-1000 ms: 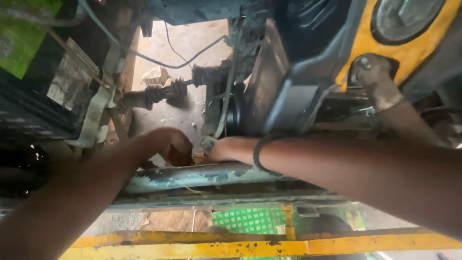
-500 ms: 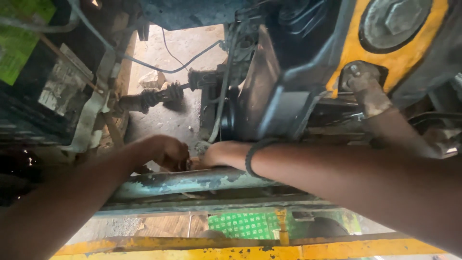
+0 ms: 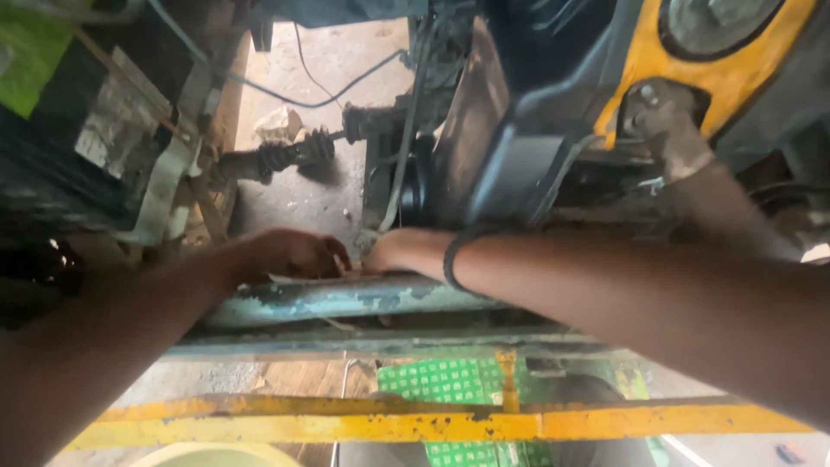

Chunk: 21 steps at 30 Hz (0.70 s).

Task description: Using wrenches to disassemble and repair components within the engine compartment of a vehicle.

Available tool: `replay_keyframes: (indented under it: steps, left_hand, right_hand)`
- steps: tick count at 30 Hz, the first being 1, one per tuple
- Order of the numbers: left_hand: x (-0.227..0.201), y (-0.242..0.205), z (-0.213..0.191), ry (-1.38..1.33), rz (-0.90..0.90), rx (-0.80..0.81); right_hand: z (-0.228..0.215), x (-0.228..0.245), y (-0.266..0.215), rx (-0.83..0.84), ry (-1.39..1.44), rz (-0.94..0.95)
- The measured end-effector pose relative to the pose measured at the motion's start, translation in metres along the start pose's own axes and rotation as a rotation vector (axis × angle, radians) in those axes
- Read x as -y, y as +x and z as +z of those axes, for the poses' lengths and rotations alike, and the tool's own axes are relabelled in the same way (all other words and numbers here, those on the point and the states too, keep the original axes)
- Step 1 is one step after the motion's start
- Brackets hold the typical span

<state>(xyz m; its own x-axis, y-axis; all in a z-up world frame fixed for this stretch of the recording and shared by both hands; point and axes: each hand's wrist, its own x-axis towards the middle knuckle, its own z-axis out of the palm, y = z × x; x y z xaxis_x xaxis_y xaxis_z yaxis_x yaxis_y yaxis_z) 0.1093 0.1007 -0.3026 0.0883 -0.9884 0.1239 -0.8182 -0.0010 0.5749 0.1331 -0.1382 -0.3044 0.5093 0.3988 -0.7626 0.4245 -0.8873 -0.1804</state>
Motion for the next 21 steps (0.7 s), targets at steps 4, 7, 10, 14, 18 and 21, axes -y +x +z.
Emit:
replay_keyframes:
  steps: [4,7,10,14,18,21]
  left_hand:
    - [-0.006,0.036,0.001,-0.518,-1.242,0.214]
    - [0.042,-0.011,0.015,-0.015,0.144,0.119]
    - [-0.072,0.031,-0.03,-0.329,-0.879,0.065]
    - [-0.031,0.007,-0.009,0.066,-0.252,0.097]
    - [-0.012,-0.003,0.001,0.013,-0.313,0.086]
    - [-0.072,0.047,-0.034,-0.24,-0.868,0.127]
  right_hand:
    - [-0.006,0.005,-0.059,0.017,0.028,0.007]
    - [0.006,0.012,-0.088,0.043,0.043,0.013]
    - [0.007,0.018,-0.094,0.041,0.054,0.009]
    - [0.006,0.005,-0.104,0.034,0.074,0.019]
    - [-0.01,0.025,-0.104,-0.002,0.092,0.018]
    - [-0.014,0.027,-0.093,-0.028,0.114,0.046]
